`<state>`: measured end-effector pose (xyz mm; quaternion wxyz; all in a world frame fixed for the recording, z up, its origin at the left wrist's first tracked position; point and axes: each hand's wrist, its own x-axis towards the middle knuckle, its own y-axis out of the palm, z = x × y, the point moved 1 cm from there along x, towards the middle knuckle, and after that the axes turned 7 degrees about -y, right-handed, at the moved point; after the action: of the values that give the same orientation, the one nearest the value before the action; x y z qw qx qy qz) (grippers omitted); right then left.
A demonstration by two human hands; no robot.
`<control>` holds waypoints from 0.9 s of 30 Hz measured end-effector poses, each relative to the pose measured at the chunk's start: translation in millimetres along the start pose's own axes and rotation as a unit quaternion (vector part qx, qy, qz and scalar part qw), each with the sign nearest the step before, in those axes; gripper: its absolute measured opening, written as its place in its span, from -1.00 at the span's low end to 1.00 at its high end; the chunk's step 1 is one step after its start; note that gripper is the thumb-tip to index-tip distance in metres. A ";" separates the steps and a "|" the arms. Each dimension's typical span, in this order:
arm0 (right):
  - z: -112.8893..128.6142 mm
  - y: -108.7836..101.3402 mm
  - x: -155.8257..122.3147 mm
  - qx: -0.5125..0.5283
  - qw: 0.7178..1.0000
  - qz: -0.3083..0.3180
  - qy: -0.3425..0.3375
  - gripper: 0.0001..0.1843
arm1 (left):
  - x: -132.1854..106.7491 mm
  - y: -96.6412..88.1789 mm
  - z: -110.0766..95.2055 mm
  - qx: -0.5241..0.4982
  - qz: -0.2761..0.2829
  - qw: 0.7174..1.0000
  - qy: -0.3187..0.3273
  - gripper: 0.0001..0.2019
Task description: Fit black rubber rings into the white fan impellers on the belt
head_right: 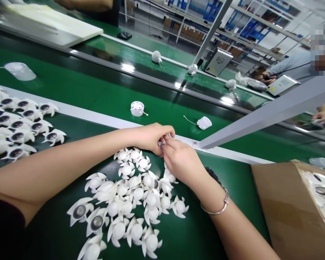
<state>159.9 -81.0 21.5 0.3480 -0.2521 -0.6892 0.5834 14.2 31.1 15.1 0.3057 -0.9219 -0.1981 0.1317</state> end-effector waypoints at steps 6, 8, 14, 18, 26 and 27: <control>-7.3 -13.4 -9.3 0.081 0.996 -0.020 0.004 -0.66 | 0.8 0.5 3.4 -0.011 0.004 1.000 0.021 -0.36; -26.5 -17.4 -5.5 0.105 0.987 -0.091 0.075 -0.70 | -0.1 -0.6 2.1 0.006 0.002 1.000 0.025 -0.36; -110.9 22.4 23.7 -0.016 0.950 -0.102 0.294 -0.32 | -1.6 -6.0 1.7 0.008 0.027 1.000 0.011 -0.21; -148.4 54.2 30.9 -0.015 0.945 -0.049 0.323 -0.54 | 2.1 -11.1 9.6 -0.078 0.055 0.995 -0.015 -0.05; -86.7 -2.3 2.3 0.041 0.928 -0.137 0.343 -0.59 | 9.6 -20.0 19.9 -0.270 -0.007 0.956 -0.115 -0.45; -71.7 -8.3 -2.8 0.092 0.917 -0.158 0.355 -0.64 | 10.0 -20.4 20.7 -0.279 -0.014 0.953 -0.117 -0.51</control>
<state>217.7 -39.6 34.7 0.6796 -0.2972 -0.4941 0.4535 9.7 61.1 10.3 0.0133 -0.9458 -0.2738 0.1740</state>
